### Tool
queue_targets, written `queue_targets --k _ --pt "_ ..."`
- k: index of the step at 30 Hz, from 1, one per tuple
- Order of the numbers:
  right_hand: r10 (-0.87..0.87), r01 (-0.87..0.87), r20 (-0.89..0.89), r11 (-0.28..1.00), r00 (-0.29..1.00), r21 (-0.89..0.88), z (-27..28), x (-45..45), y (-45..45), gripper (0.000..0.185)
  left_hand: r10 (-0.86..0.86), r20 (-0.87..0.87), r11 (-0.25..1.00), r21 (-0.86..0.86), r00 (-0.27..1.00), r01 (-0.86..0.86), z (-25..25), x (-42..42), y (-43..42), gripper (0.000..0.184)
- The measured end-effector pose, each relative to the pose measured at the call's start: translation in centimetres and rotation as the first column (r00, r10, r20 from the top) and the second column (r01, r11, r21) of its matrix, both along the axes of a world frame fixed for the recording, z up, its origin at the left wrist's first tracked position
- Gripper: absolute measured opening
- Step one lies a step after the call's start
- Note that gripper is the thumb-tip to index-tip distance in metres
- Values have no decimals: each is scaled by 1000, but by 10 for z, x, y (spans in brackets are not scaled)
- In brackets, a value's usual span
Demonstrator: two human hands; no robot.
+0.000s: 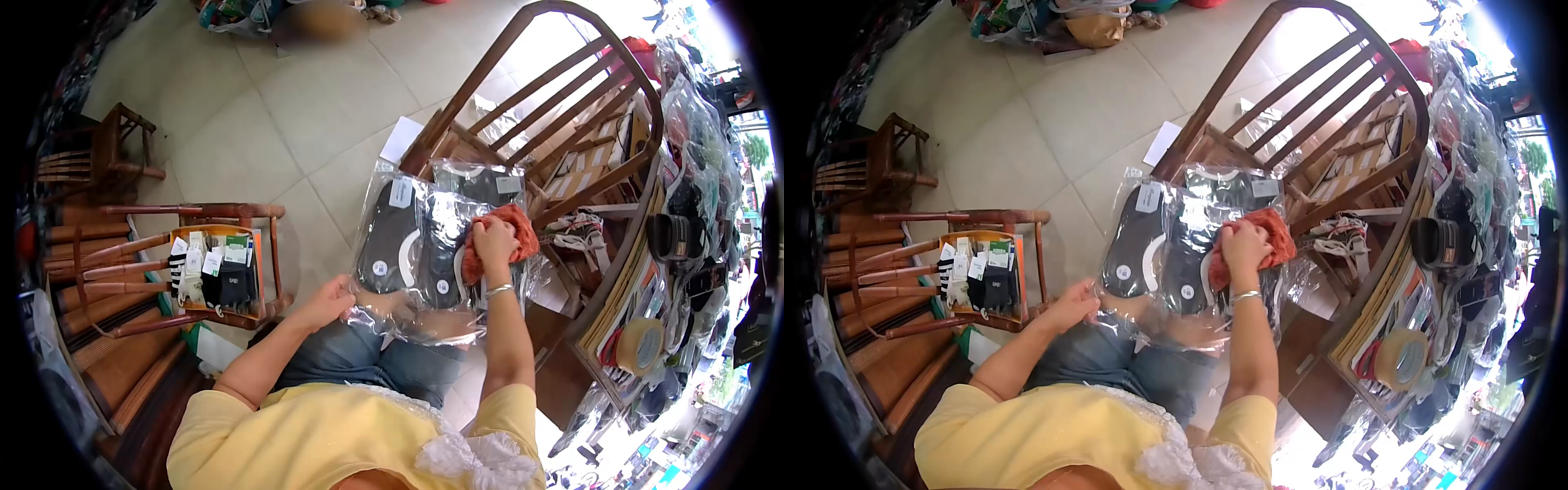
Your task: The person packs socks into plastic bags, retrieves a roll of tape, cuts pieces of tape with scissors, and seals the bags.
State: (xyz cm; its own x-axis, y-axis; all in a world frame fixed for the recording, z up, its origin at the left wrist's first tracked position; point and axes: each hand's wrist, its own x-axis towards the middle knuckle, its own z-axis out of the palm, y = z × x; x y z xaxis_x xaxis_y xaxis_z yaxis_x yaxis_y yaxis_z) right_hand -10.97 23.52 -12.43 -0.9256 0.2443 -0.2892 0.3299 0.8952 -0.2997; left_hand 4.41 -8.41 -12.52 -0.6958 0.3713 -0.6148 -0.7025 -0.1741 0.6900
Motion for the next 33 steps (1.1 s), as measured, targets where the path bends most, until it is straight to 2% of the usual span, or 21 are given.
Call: queue_targets --k 1,2,3,4,5,7,9,11,12,14,16,19,20,22,23,24,25,26,29,31,33 --pt "-33 57 105 971 994 -231 2 -7 -14 33 -41 8 999 -5 999 41 -2 -2 1 29" --pt "5 -15 -31 943 999 -331 -5 -6 -49 24 -70 7 997 -25 998 70 0 -2 1 31" --pt "189 -237 -159 888 969 -393 -6 -2 -89 19 -67 12 997 -27 998 67 -1 -2 3 31" --pt "317 -578 -614 765 723 -285 -3 6 -130 18 -109 -21 994 -33 994 109 -3 -2 3 30" --pt "542 -710 -516 673 663 -205 7 11 -159 17 -157 -53 987 -40 986 155 -4 -2 3 30" --pt "714 -773 -311 620 628 -136 1 3 -179 23 -130 23 991 -38 991 131 -10 3 1 31" --pt "714 -701 131 700 687 -138 -7 -34 -168 33 -110 91 993 -27 990 113 -11 5 -1 31" --pt "580 -590 -152 807 800 -24 -34 -54 -124 39 -48 80 999 18 996 46 -4 7 -2 32" --pt "425 -424 -4 903 905 -69 -21 -59 -97 41 -60 75 998 28 995 59 1 7 -1 32" --pt "254 -255 131 967 958 -12 -32 -58 -21 44 -31 109 1000 1 994 31 9 6 -5 29" --pt "165 -155 -69 978 984 138 -26 -19 47 39 -38 100 998 -41 994 42 1 5 -10 31" --pt "-234 236 30 969 972 -77 -44 30 125 38 -36 62 998 -46 997 39 3 3 -10 29" --pt "-243 244 28 966 970 -80 -44 47 125 38 -45 13 999 -6 999 45 5 -1 -10 26" --pt "-290 245 -118 922 950 -300 -34 65 110 29 -27 33 999 -27 999 28 -1 -2 -10 26" --pt "-438 467 192 699 878 -542 36 66 54 19 0 68 999 -50 998 3 -3 2 -9 26" --pt "-36 -44 -313 969 949 -243 36 81 30 15 -1 78 999 -54 997 5 -4 5 -7 26" --pt "157 -296 -528 937 835 -188 39 90 1 12 13 48 997 -74 999 -9 -4 4 -7 26" --pt "321 -479 -488 843 812 -243 59 96 -29 12 23 17 995 -96 1000 -21 -3 4 -8 26" --pt "585 -685 -417 715 695 -139 76 153 -105 33 107 122 988 -124 987 -91 14 2 0 26" --pt "530 -611 -413 787 741 -87 69 168 -97 32 116 55 983 -151 992 -106 12 5 -3 29" --pt "304 -382 -442 919 844 -98 75 176 -61 26 -21 -19 1000 -12 1000 20 -8 10 -17 35"
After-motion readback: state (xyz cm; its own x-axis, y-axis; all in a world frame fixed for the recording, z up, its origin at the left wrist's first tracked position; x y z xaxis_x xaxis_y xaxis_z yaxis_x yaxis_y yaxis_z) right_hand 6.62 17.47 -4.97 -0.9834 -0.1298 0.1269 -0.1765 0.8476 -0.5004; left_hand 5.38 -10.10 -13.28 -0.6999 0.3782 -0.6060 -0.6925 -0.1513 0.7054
